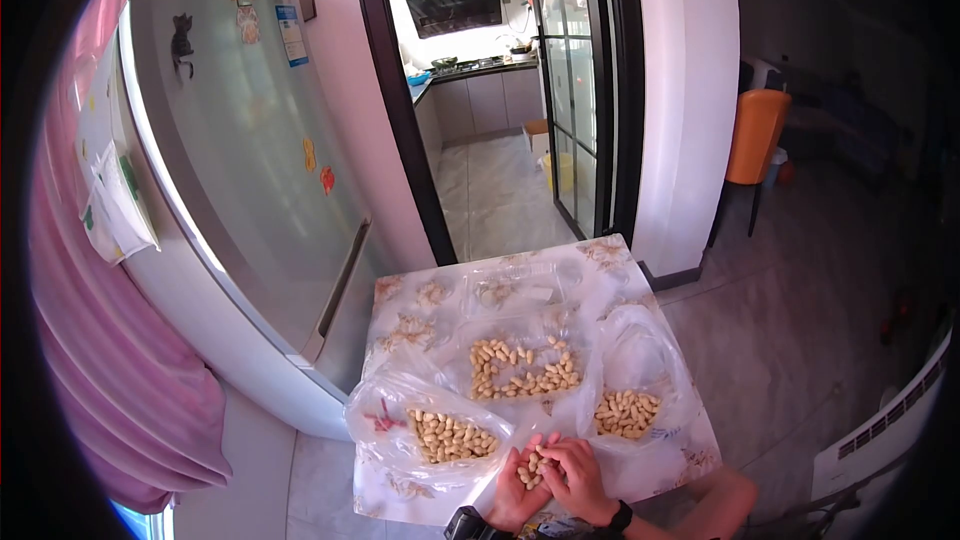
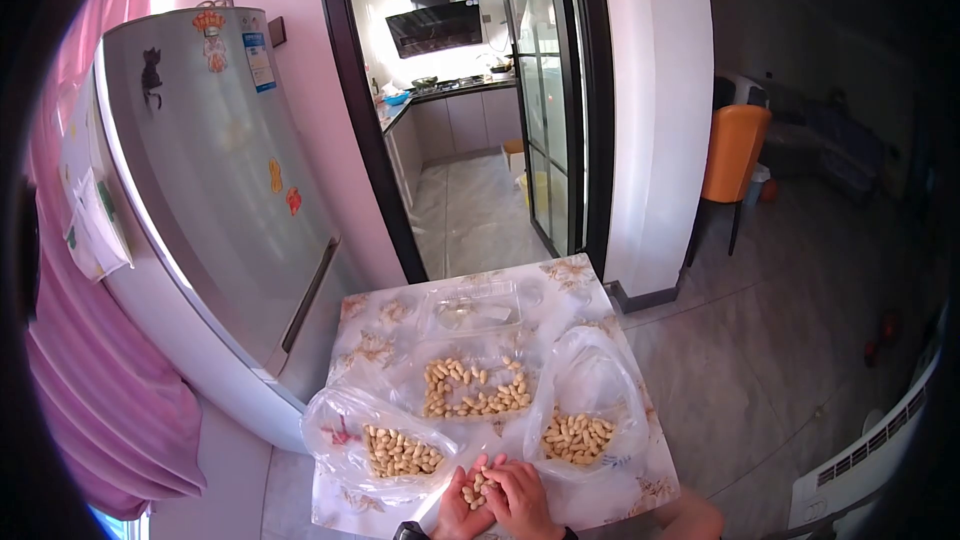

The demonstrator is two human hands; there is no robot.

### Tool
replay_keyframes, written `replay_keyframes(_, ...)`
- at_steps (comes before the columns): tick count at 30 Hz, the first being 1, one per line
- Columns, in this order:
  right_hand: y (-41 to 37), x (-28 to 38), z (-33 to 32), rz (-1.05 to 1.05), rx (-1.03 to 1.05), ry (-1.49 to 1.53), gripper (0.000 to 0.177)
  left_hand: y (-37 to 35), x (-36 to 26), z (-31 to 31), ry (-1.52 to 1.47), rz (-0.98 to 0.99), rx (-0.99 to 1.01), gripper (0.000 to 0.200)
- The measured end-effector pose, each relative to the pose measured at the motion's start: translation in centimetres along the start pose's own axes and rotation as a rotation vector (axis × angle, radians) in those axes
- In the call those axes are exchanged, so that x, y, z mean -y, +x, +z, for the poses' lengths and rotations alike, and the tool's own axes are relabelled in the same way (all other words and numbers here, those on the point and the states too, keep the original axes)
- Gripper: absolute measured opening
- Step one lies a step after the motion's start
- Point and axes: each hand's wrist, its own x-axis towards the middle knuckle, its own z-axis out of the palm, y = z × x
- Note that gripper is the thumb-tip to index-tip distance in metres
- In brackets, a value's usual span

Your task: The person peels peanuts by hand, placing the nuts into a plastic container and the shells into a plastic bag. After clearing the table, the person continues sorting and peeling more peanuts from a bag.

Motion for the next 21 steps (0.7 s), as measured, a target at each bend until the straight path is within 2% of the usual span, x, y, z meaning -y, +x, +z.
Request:
replay_keyframes(10,0.0,0.1,0.0,-0.018,-0.021,-0.036,0.020,0.6,0.2,-1.5,-0.094,-0.011,0.144,0.049)
replay_keyframes(14,-0.2,-0.1,0.3,-0.021,-0.026,-0.036,0.020,0.8,0.2,-1.8,-0.085,0.003,0.111,0.049)
replay_keyframes(16,-0.2,0.0,0.3,-0.001,-0.032,-0.033,0.020,1.2,0.1,-2.5,-0.341,-0.099,0.323,0.050)
replay_keyframes(20,-0.3,-0.1,0.4,-0.018,-0.037,-0.046,0.020,0.8,0.1,-1.9,-0.326,-0.101,0.345,0.049)
replay_keyframes(21,-0.3,-0.1,0.4,-0.013,-0.034,-0.044,0.020,0.6,0.1,-1.3,-0.197,-0.049,0.221,0.049)
